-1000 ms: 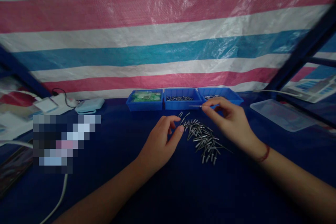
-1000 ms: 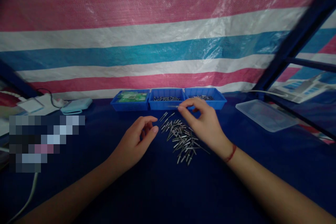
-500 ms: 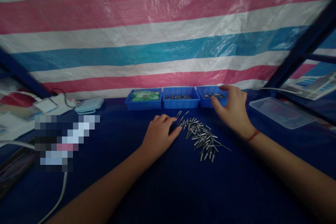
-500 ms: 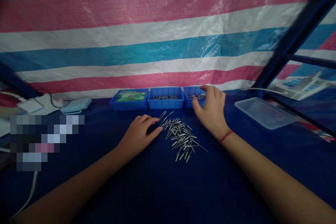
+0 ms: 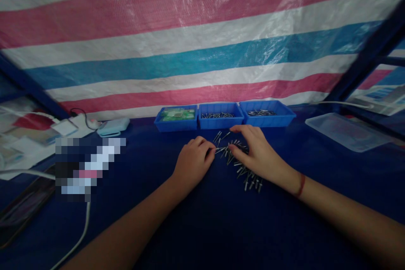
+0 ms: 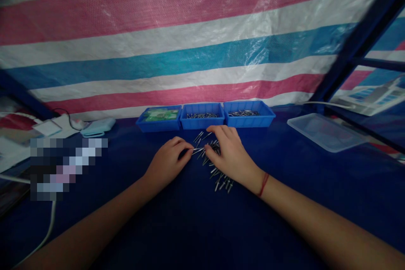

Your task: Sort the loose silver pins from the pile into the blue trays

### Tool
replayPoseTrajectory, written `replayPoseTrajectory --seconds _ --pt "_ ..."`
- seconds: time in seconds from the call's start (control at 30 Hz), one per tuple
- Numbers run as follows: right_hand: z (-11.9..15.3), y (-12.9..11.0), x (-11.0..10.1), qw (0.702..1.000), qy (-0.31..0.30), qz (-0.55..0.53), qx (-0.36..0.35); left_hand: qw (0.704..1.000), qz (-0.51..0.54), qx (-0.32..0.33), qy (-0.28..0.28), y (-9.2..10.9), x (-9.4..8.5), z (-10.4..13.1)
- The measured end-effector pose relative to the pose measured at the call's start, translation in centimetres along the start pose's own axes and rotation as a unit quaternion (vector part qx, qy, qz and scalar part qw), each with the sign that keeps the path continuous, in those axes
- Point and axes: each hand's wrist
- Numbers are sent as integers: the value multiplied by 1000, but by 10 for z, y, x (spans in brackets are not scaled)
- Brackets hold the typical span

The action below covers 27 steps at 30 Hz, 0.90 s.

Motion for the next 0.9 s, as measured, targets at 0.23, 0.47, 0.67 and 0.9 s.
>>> replayPoseTrajectory --seconds 0.23,0.47,0.67,0.9 --pt "-3 -4 -5 999 -23 -30 -25 991 108 5 80 9 -13 5" --pt "-3 -14 -5 981 -10 -195 -6 972 222 -13 75 16 -16 11" --pt "-1 -23 -6 969 14 -247 18 961 270 -13 65 17 -15 11" --pt "0 -25 -9 962 13 -267 48 958 283 7 50 15 -15 11"
Point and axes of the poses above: each hand's wrist, its own z-axis away from the middle knuckle, its own x-axis out of the palm, y = z × x, and after that the axes turned 5 degrees about -z, right-handed
